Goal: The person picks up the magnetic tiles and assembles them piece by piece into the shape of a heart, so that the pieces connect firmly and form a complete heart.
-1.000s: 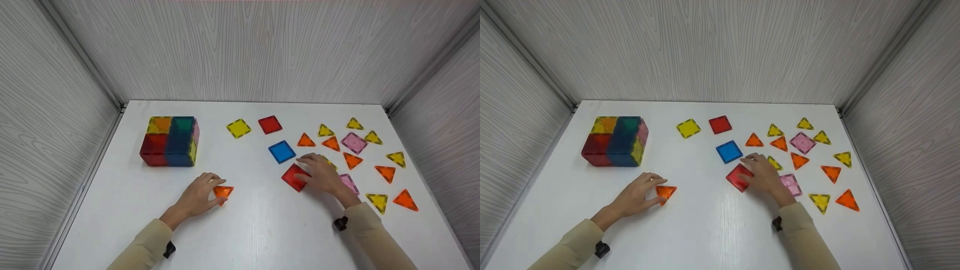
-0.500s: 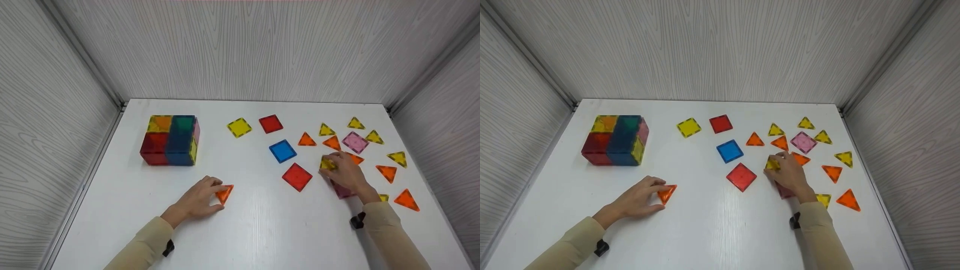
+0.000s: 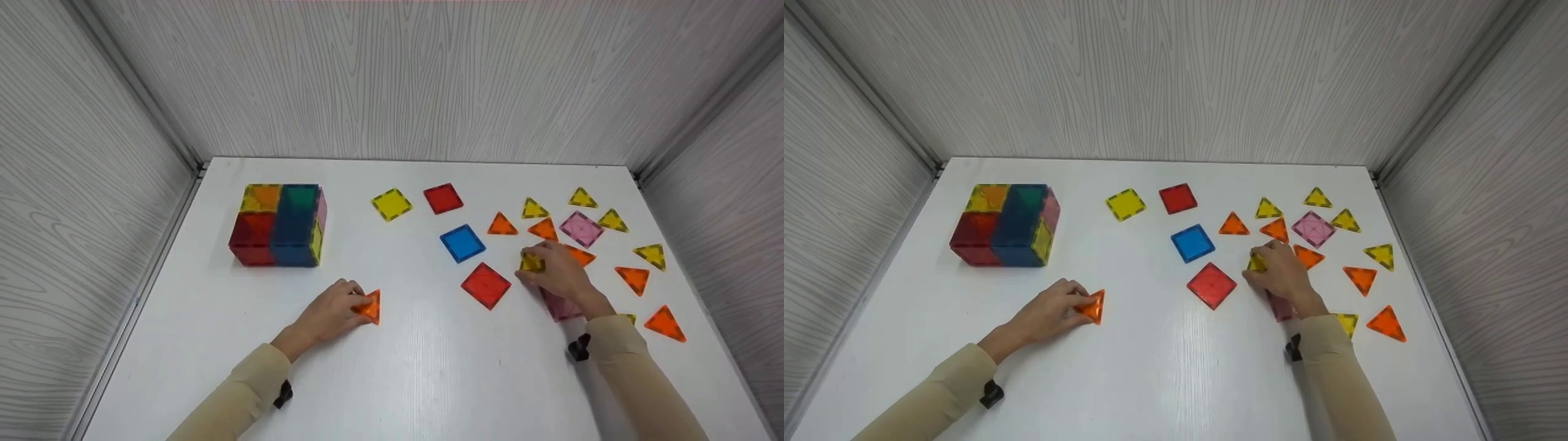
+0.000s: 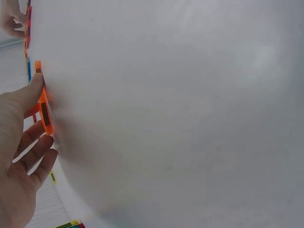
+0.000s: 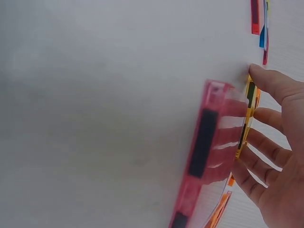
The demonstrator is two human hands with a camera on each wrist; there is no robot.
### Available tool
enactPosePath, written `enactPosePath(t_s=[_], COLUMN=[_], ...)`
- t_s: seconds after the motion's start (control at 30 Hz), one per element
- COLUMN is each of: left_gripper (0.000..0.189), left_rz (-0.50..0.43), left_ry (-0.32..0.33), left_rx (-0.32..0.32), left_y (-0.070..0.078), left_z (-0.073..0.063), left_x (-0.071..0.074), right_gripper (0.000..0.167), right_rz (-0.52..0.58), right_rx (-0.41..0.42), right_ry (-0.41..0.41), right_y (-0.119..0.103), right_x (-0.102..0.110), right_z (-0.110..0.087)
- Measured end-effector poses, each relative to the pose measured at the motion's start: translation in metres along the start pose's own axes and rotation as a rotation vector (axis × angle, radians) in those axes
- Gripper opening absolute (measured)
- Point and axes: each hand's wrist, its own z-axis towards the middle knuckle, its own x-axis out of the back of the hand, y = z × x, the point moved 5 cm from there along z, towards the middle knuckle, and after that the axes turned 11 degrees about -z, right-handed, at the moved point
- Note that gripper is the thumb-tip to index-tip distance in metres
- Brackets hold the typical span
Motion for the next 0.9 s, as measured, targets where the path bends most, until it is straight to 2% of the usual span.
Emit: enactPosePath(t_s=[0.17, 0.27, 0.5, 0.67, 0.9], left_gripper=[0.032, 0.032, 0.03, 0.031, 0.03], left_rz=[-0.009, -0.016, -0.002, 0.011, 0.009], left_ry=[0.008, 0.003, 0.001, 0.001, -0.02], left_rx=[-0.007, 0.015, 0.072, 0.09, 0.145], left_y=[0.001, 0.0, 0.0, 0.002, 0.003], left_z=[0.006, 0.009, 0.018, 0.024, 0.03], left_x=[0.0, -0.002, -0.003, -0.004, -0.006], right_gripper=[0.063, 0.063, 0.061, 0.065, 0.058], right_rz=[0.066, 0.095, 0.048, 0.019, -0.024], right_rx=[-0.016, 0.016, 0.179, 0.265, 0.402], right_ry=[-0.005, -0.014, -0.024, -0.074, -0.136], right_y=[-0.018, -0.04, -0.113, -0.162, -0.206], right_x=[0.002, 0.001, -0.015, -0.028, -0.048], right_z=[0.006, 0.008, 0.007, 0.008, 0.011])
